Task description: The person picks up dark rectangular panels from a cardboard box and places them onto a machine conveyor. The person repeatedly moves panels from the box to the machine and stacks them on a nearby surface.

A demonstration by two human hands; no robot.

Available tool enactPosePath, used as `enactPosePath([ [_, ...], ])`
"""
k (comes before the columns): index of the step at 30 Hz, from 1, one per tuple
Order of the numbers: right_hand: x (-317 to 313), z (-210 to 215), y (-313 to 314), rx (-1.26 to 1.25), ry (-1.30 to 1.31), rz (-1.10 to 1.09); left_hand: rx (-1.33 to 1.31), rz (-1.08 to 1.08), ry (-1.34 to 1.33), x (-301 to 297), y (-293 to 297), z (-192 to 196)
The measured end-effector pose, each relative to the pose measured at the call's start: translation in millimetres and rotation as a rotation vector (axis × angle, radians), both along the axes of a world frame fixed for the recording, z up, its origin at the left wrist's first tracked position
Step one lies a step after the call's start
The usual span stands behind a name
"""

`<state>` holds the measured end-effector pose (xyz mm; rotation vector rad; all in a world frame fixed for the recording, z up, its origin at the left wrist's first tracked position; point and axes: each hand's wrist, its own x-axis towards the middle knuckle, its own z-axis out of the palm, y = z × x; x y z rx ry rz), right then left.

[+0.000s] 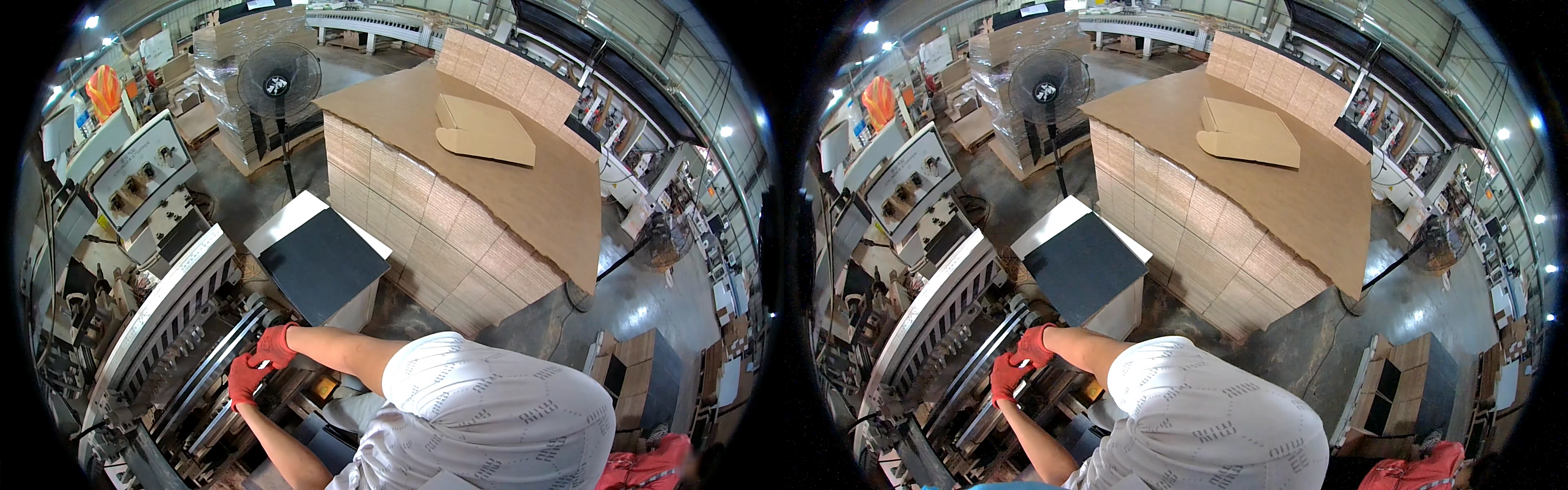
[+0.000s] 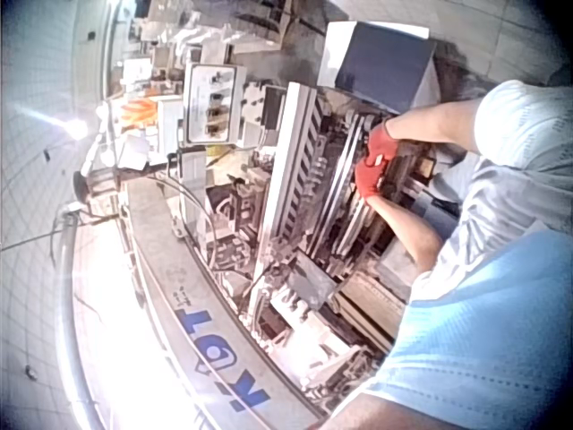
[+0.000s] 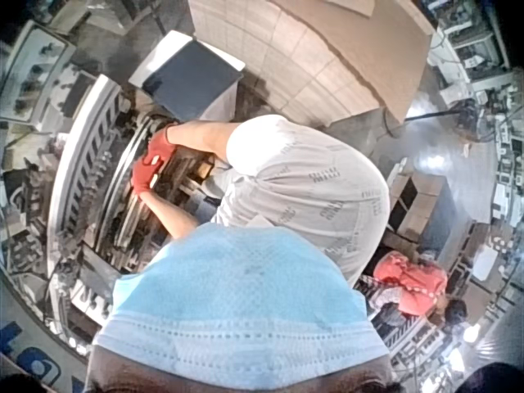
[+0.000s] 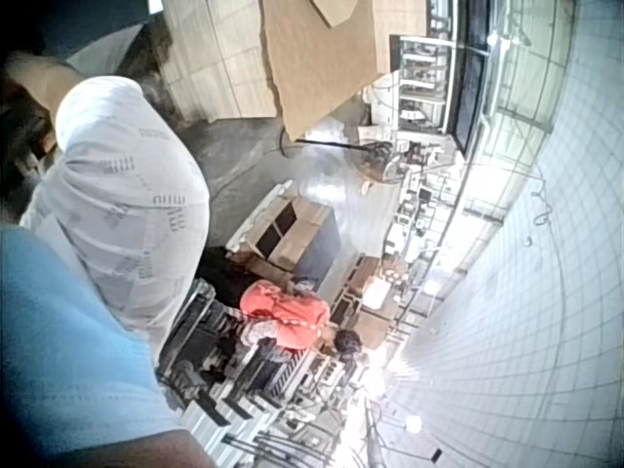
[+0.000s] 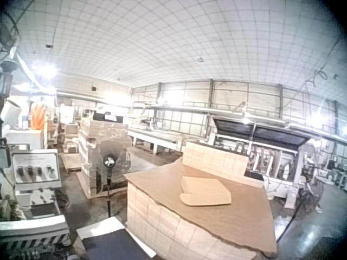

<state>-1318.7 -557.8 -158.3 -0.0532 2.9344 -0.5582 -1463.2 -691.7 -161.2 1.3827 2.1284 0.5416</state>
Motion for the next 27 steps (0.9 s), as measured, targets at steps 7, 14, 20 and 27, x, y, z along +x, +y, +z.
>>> enactPosePath([
  [7, -13, 15, -8, -0.057, -0.024, 0.023, 0.169, -0.117, 0.192, -27, -13, -40],
  [14, -9, 19, -6, -0.059, -0.102, -0.021, 0.114, 0.003, 0.142, -3, -27, 17],
  [20, -28, 13, -13, -0.008, -0.141, 0.055, 0.394, 0.181, 0.173, 1, -49, -6],
  [27, -19, -4, -10, -0.002, -0.039, 0.083, 0.448, 0.270, 0.173, 11, -42, -37],
])
